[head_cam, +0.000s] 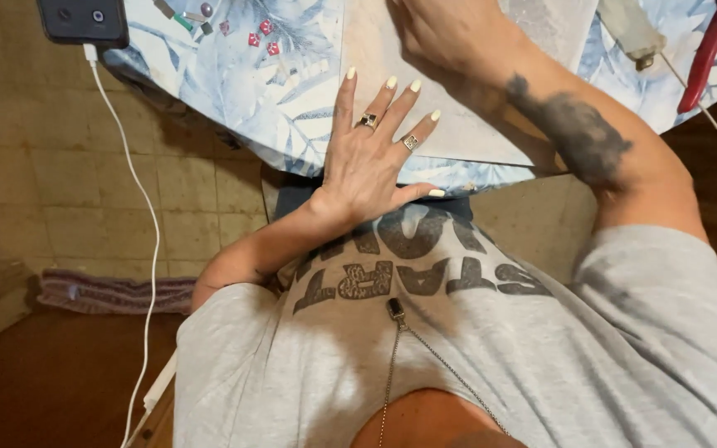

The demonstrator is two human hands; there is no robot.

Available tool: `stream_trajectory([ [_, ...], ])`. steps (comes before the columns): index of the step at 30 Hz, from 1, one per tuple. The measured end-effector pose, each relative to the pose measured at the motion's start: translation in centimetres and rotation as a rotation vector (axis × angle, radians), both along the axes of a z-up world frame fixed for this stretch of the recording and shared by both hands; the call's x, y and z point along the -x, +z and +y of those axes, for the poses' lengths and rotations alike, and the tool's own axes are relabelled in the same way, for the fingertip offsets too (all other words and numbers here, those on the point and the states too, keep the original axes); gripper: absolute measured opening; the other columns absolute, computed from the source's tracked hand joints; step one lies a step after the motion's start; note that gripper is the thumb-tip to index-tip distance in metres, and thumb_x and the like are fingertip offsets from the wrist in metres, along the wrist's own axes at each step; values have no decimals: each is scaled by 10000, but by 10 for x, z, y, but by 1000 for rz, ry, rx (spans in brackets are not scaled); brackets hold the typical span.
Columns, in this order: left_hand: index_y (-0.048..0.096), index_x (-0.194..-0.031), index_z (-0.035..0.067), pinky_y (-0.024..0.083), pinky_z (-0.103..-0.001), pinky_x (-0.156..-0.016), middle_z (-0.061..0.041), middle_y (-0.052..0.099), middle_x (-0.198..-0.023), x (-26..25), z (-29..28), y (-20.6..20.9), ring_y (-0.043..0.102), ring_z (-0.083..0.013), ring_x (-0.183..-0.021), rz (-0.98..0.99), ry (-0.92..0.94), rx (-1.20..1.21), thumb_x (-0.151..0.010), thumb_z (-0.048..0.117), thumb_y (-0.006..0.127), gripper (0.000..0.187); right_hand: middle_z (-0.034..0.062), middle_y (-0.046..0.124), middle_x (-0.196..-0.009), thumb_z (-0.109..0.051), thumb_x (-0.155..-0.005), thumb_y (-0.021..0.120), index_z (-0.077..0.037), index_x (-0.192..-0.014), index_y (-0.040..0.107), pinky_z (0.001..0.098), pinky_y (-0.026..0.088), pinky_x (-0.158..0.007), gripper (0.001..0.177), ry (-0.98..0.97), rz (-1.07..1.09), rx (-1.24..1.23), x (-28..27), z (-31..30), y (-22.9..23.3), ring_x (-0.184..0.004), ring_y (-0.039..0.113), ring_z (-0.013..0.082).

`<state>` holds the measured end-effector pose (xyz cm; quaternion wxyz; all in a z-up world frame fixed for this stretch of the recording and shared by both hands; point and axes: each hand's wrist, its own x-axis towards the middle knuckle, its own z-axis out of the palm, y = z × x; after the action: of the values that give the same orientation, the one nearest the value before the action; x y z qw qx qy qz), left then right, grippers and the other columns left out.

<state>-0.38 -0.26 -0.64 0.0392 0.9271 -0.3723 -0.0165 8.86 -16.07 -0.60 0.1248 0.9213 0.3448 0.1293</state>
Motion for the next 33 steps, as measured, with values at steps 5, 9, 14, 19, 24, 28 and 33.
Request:
stream_trajectory([
  [5,448,-1260,281,-51,-546,-1020,-73,383,-1317,-1,3,5,379,-278,-1212,-49,-6,113,-696,789,411,759,-19,382,-552,-156,-935,366,-123,-743,439,232,231,-394,208,-47,304,-156,78,-56,26,-448,306,102],
  [9,522,-1214,226,-22,-549,-1025,-108,464,-1234,-4,0,8,453,-323,-1140,-85,-28,226,-721,720,521,697,-30,494,-593,-205,-873,475,-149,-702,480,275,314,-334,181,-203,296,8,112,-84,19,-466,461,141],
  [14,424,-1191,48,370,-413,-944,-162,582,-1062,-5,-19,15,571,-284,-1010,24,56,706,-826,323,650,509,65,507,-643,-201,-976,407,1,-791,557,224,325,-461,313,-251,552,-1141,108,-60,10,-530,430,122],
  [19,405,-1188,60,542,-335,-666,-151,575,-1012,-7,-32,8,624,-236,-847,87,109,879,-832,186,641,445,25,426,-581,-248,-957,415,14,-893,592,224,296,-499,323,-299,693,-1349,101,-31,40,-523,360,82],
  [24,501,-1034,25,552,-286,-590,-144,582,-972,-13,-42,9,680,-198,-714,73,109,992,-807,88,634,271,33,401,-617,-211,-962,419,-8,-754,517,227,284,-530,307,-311,761,-1395,100,-35,33,-555,338,96],
  [28,547,-957,49,531,-294,-547,-128,617,-863,-16,-44,11,641,-221,-681,-22,91,1018,-797,91,647,193,-3,329,-588,-192,-965,408,-58,-639,390,213,235,-523,352,-308,820,-1424,101,-39,33,-543,274,81],
  [33,633,-691,-38,399,-279,-364,-124,608,-874,-18,-42,9,498,-161,-397,-83,81,1031,-777,85,646,151,-3,378,-590,-311,-962,323,-7,-963,543,211,272,-458,375,-274,867,-1367,97,-52,27,-490,326,89],
])
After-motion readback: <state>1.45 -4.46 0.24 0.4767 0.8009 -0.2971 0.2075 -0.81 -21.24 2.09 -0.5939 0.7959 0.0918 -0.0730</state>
